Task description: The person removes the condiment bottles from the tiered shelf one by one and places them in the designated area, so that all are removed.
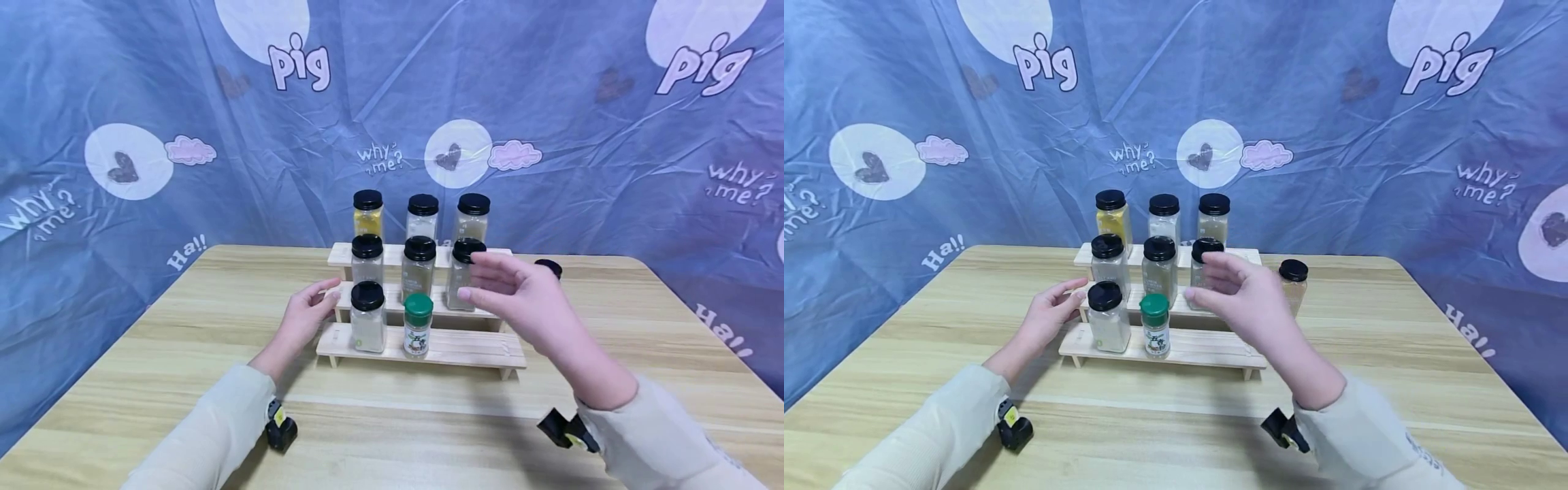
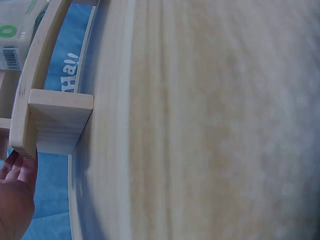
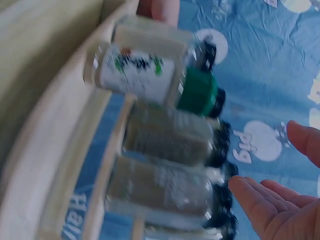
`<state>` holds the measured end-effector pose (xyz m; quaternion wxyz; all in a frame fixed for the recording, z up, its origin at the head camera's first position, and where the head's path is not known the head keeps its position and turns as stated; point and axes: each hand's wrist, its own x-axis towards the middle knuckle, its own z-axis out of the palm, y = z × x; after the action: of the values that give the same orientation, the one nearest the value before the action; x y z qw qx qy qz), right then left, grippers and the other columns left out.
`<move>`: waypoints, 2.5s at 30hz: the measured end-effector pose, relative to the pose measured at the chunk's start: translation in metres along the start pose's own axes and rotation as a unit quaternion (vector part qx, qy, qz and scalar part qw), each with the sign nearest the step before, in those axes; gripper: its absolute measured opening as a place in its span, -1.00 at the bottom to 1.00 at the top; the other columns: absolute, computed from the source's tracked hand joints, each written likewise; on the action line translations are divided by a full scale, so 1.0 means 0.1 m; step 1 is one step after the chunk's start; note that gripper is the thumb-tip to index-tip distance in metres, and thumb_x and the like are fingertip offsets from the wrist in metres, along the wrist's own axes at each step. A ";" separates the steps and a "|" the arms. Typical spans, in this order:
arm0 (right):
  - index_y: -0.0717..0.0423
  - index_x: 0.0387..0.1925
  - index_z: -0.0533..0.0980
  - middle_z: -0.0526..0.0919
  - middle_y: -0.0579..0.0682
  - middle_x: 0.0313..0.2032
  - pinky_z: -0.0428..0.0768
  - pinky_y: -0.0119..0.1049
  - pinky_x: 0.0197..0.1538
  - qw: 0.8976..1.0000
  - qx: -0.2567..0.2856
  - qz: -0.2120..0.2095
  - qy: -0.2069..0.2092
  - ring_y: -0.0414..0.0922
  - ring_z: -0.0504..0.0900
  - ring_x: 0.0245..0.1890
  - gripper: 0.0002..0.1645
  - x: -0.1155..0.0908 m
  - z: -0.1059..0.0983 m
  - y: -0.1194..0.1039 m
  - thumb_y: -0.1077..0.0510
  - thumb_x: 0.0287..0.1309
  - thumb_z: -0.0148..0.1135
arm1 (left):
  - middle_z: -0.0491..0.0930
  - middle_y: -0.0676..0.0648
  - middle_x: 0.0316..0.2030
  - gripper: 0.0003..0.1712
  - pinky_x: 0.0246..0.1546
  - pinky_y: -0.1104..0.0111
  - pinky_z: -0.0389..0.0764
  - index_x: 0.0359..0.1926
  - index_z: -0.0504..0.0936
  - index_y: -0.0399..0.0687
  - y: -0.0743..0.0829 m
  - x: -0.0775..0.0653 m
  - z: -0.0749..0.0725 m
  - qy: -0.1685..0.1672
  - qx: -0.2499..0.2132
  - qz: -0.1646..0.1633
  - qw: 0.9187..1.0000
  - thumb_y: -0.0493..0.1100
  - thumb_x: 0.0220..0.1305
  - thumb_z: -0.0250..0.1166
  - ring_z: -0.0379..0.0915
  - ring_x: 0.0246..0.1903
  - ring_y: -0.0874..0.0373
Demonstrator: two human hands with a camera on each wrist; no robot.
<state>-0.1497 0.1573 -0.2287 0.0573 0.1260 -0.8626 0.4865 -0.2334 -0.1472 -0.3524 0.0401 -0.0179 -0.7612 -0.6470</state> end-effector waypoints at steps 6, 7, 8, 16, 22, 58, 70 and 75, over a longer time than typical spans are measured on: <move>0.20 0.20 0.36 0.46 0.18 0.16 0.52 -0.17 0.08 0.999 0.035 0.009 -0.020 0.06 0.49 0.12 -0.25 -0.04 0.21 0.06 0.01 -0.01 0.38 | 0.44 -0.29 0.11 -0.57 -0.13 0.48 0.58 0.17 0.44 -0.27 -0.01 0.01 -0.01 -0.001 -0.005 0.000 1.000 -0.26 0.28 0.15 0.45 -0.27 0.43; 0.20 0.20 0.36 0.44 0.18 0.17 0.50 -0.17 0.09 0.999 0.041 0.011 -0.023 0.06 0.47 0.13 -0.24 -0.04 0.25 0.07 0.02 -0.01 0.38 | 0.44 -0.29 0.11 -0.57 -0.12 0.48 0.58 0.17 0.44 -0.27 -0.01 0.01 -0.02 -0.001 -0.005 -0.001 1.000 -0.26 0.28 0.15 0.45 -0.27 0.43; 0.20 0.21 0.35 0.44 0.17 0.18 0.49 -0.17 0.11 0.999 0.044 0.012 -0.026 0.07 0.46 0.14 -0.24 -0.04 0.28 0.09 0.02 -0.02 0.38 | 0.44 -0.29 0.11 -0.57 -0.12 0.48 0.58 0.17 0.44 -0.26 -0.01 0.01 -0.02 -0.001 -0.005 -0.001 1.000 -0.26 0.28 0.15 0.45 -0.26 0.42; 0.25 0.21 0.32 0.43 0.23 0.16 0.47 -0.18 0.14 0.995 0.085 0.037 -0.030 0.06 0.43 0.17 -0.20 -0.04 0.51 0.22 0.08 -0.06 0.42 | 0.42 -0.27 0.14 -0.57 -0.09 0.44 0.57 0.17 0.43 -0.26 0.01 0.00 -0.01 -0.004 -0.013 -0.004 1.000 -0.27 0.28 0.15 0.47 -0.16 0.33; 0.26 0.21 0.32 0.44 0.24 0.15 0.48 -0.15 0.14 0.992 0.102 0.069 -0.034 0.08 0.45 0.15 -0.22 -0.03 0.62 0.30 0.13 -0.06 0.41 | 0.44 -0.28 0.12 -0.57 -0.10 0.45 0.57 0.16 0.44 -0.26 0.01 -0.01 0.00 0.001 -0.015 -0.007 1.000 -0.27 0.28 0.15 0.47 -0.22 0.38; 0.09 -0.14 0.52 0.68 0.05 -0.19 0.62 -0.22 -0.08 0.996 0.058 0.072 0.000 -0.05 0.65 -0.15 -0.52 0.02 1.08 0.61 0.27 -0.21 0.47 | 0.39 -0.21 0.19 -0.58 -0.11 0.46 0.57 0.15 0.46 -0.27 -0.02 0.00 0.01 0.009 -0.019 0.000 1.000 -0.28 0.26 0.17 0.46 -0.16 0.36; 0.06 -0.16 0.54 0.71 0.03 -0.24 0.62 -0.22 -0.11 0.996 0.045 0.071 0.018 -0.09 0.67 -0.21 -0.53 0.02 1.08 0.60 0.26 -0.22 0.48 | 0.41 -0.23 0.17 -0.58 -0.11 0.45 0.58 0.15 0.46 -0.26 -0.03 -0.01 0.00 0.006 -0.013 0.005 1.000 -0.26 0.27 0.16 0.45 -0.19 0.37; 0.05 -0.15 0.55 0.71 0.06 -0.26 0.63 -0.27 -0.17 0.995 0.061 0.063 0.036 -0.09 0.67 -0.24 -0.50 0.01 1.05 0.59 0.24 -0.26 0.50 | 0.42 -0.23 0.16 -0.58 -0.12 0.45 0.58 0.15 0.46 -0.27 -0.03 0.00 0.00 0.008 -0.018 0.004 1.000 -0.27 0.26 0.17 0.46 -0.20 0.37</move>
<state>-0.1645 0.0968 -0.3319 0.0494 0.0573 -0.8347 0.5455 -0.2333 -0.1479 -0.3558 0.0491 -0.0166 -0.7489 -0.6607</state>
